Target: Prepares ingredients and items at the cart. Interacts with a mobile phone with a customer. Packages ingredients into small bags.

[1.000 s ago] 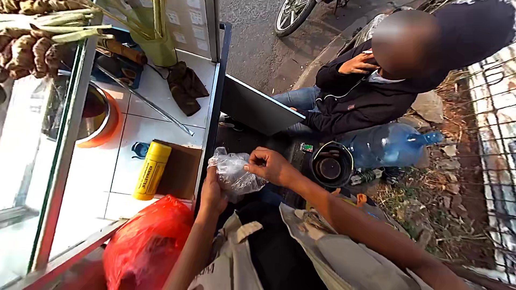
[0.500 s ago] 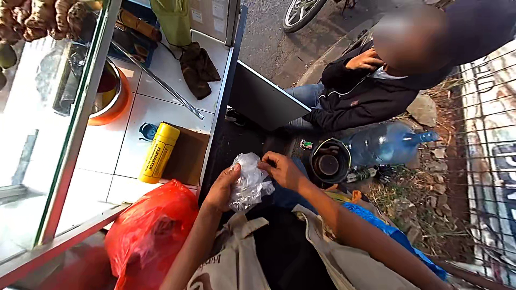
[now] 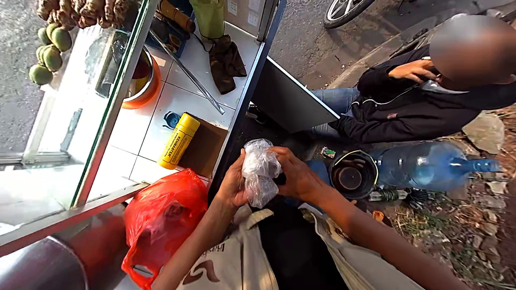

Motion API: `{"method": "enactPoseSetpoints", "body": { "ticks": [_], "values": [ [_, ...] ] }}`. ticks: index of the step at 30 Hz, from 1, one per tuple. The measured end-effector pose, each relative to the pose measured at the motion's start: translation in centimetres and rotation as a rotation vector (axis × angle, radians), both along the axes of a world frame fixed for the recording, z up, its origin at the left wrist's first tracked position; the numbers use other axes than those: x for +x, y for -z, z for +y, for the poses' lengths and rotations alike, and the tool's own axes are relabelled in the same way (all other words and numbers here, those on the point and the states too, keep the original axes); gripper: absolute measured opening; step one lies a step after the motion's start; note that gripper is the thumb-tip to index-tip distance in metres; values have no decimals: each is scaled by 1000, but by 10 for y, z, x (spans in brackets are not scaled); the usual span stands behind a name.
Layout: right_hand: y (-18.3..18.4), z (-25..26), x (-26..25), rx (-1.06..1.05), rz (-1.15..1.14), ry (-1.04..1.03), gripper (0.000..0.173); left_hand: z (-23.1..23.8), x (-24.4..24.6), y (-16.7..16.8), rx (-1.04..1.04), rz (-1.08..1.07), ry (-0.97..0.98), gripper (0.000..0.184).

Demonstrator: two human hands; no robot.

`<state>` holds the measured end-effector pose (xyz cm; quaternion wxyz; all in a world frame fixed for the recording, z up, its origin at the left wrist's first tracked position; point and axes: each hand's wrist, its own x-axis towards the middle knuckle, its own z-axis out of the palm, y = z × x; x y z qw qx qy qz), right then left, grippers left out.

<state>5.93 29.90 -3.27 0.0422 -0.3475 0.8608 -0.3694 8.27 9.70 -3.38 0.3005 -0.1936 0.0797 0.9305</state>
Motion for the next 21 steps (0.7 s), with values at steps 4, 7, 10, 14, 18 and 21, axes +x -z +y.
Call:
{"method": "enactPoseSetpoints", "body": {
  "ticks": [4, 7, 10, 14, 18, 21],
  "values": [
    [-10, -8, 0, -74, -256, 72, 115, -5, 2, 5, 16, 16, 48, 47],
    [-13, -3, 0, -54, -270, 75, 78, 0, 3, 15, 61, -17, 55, 35],
    [-15, 9, 1, -81, -369, 109, 57, 9, -1, 11, 52, -90, 82, 31],
    [-18, 19, 7, -212, -554, 233, 39, -1, -10, 6, 2, -68, 207, 31],
    [-6, 26, 13, -509, -745, 325, 32, -26, -11, -5, -292, 277, 349, 35],
    [3, 27, 12, -677, -832, 416, 27, -47, -7, -23, -833, 552, 373, 22]
  ]
}}
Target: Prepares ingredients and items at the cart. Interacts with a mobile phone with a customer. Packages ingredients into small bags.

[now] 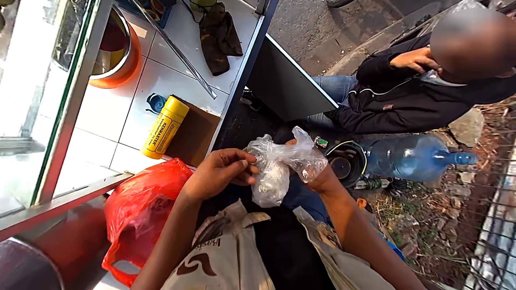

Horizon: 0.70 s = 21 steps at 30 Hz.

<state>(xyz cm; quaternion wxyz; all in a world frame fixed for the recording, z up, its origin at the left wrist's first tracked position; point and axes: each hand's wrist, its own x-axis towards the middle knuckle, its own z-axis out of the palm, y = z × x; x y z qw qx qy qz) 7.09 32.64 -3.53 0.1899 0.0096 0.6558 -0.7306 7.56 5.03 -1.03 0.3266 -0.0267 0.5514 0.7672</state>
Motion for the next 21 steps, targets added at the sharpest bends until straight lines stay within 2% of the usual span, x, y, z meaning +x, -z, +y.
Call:
{"method": "enactPoseSetpoints", "body": {
  "ticks": [1, 2, 4, 5, 6, 7, 10, 12, 13, 15, 16, 19, 21],
  "values": [
    [-2, -1, -2, -52, -7, 16, 27, -7, 2, 0, -135, 124, -54, 16],
    [-7, -2, -5, -104, -7, 8, 27, -12, 4, 3, -231, 237, -108, 18],
    [-19, -7, -8, -209, -55, -53, 31, -14, 4, 14, -282, 371, -99, 65],
    [-22, -10, -9, -251, -90, -99, 31, -9, 4, 20, -233, 380, -41, 88],
    [-22, -14, -10, -272, -120, -140, 29, 0, 7, 26, -138, 362, -18, 96],
    [-18, -20, -10, -271, -155, -147, 26, 11, 12, 33, -31, 319, -53, 88],
    [-8, -46, -7, -125, -277, 40, 18, 34, 32, 46, 65, 248, -328, 33],
    [14, -44, -8, -49, -228, -31, 26, 38, 45, 51, 68, 260, -508, 14],
    [23, -42, -7, -48, -154, -90, 30, 38, 50, 53, 39, 272, -583, 9],
    [8, -58, -3, 26, -117, -130, 28, 34, 58, 55, -107, 264, -718, 10],
    [4, -62, -1, 30, -101, -221, 36, 31, 62, 56, -231, 246, -781, 10],
    [-3, -74, 5, -65, -81, -587, 75, 24, 76, 60, -499, 255, -954, 9],
    [-11, -92, 12, 117, 62, -651, 94, 20, 83, 59, -530, 279, -1002, 9]
  ]
}}
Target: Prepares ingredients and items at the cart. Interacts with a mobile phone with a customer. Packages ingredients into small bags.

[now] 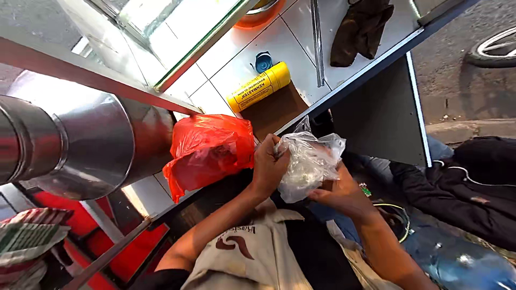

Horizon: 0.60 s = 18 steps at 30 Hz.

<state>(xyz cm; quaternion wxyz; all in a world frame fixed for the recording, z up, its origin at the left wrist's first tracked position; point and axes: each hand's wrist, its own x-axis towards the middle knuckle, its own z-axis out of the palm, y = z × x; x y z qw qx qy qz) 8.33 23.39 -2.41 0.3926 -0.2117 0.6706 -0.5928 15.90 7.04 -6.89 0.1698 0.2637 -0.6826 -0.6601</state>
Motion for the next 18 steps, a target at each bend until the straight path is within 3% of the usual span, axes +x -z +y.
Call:
{"method": "enactPoseSetpoints", "body": {
  "ticks": [2, 4, 6, 8, 12, 15, 18],
  "values": [
    [3, -16, 2, 197, 295, -29, 89, -5, 8, -6, 24, 6, 39, 15],
    [12, -26, -3, 257, 433, 9, 61, -14, 18, -13, 136, 26, 147, 23],
    [27, -33, -13, 220, 387, 164, 46, -25, 33, -21, 224, 41, 236, 22],
    [36, -41, -16, 112, 279, 300, 43, -36, 54, -33, 128, 39, 254, 19],
    [20, -69, 12, 60, 454, 183, 39, -61, 116, -46, -408, -41, -31, 17],
    [12, -94, 23, -82, 568, -9, 35, -88, 166, -34, -770, -163, -342, 37],
    [21, -120, 39, -132, 678, -204, 34, -102, 202, -21, -704, -417, -447, 72]
  ]
}}
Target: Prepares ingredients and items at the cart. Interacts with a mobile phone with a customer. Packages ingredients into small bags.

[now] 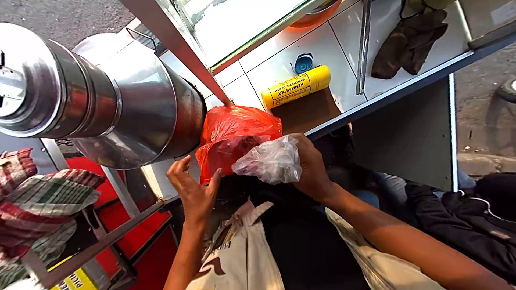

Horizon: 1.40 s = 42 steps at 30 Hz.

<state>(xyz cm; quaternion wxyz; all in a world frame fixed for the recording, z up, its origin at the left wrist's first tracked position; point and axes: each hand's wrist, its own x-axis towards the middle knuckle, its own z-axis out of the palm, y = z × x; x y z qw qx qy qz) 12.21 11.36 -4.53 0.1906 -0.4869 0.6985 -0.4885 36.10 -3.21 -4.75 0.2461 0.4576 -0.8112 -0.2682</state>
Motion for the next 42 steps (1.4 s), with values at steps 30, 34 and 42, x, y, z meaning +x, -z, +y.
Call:
{"method": "enactPoseSetpoints", "body": {
  "ticks": [30, 34, 42],
  "values": [
    [53, -150, 48, 368, 410, -347, 38, -26, -20, -23, 371, 308, 129, 33],
    [16, -126, 34, 432, 336, -328, 34, -30, -17, -18, 389, 342, 143, 36],
    [43, -141, 19, 408, 166, -379, 35, -37, -23, -15, 425, 302, 162, 48]
  ]
}}
